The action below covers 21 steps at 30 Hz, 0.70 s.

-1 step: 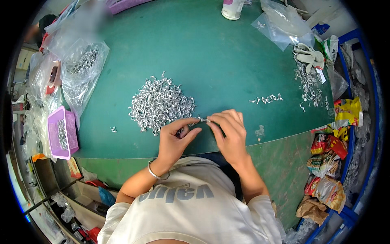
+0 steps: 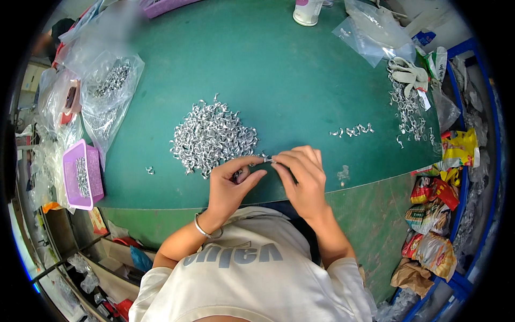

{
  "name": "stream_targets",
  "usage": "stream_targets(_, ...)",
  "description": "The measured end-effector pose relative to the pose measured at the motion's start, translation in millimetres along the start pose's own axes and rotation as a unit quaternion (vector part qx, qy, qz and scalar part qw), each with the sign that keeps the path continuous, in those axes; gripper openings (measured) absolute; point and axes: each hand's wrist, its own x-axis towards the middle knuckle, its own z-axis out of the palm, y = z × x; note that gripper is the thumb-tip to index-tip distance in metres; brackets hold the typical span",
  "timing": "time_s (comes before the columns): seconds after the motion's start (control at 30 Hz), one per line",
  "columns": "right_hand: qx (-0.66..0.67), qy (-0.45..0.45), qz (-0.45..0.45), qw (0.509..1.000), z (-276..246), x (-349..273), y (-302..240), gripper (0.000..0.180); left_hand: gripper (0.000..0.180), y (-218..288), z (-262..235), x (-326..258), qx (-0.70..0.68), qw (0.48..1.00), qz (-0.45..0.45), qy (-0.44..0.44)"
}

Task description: The person sorts small silver-colored metal pieces by hand on a green workbench. They pick pieces from a central pile and place them into smaller groups on the table or into plastic bins.

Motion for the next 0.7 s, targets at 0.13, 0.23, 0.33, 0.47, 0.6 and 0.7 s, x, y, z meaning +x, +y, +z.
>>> stream_targets(0.13, 0.01, 0.006, -0.028, 1.0, -6.2, 3.7, -13.7, 0.017, 0.02, 8.4, -2.6, -4.8, -0.03, 0.999, 0.008, 0.011)
stream_targets(0.23, 0.01, 0.0, -0.04, 0.999, -9.3, 5.3, -20.7, 0.018, 0.019, 11.3, -4.2, -8.2, -0.051, 0.998, -0.01, 0.018)
stream_targets(0.33, 0.015, 0.002, -0.048, 0.999, -10.9, 6.0, -25.1, 0.02, 0.018, 16.5, -6.2, -8.9, -0.04, 0.999, 0.0, 0.015)
stream_targets(0.47, 0.02, 0.003, -0.047, 0.999, -12.9, 5.5, -28.4, 0.021, 0.017, 18.3, -7.3, -9.3, -0.043, 0.998, 0.034, 0.014)
stream_targets(0.6, 0.035, 0.008, -0.04, 0.999, -14.2, 5.7, -31.3, 0.02, 0.016, 20.1, -8.0, -10.5, -0.052, 0.998, 0.046, 0.008)
stream_targets(0.7, 0.038, 0.006, -0.039, 0.998, -14.1, 6.2, -33.6, 0.02, 0.015, 22.7, -9.9, -11.4, -0.069, 0.997, 0.017, 0.003)
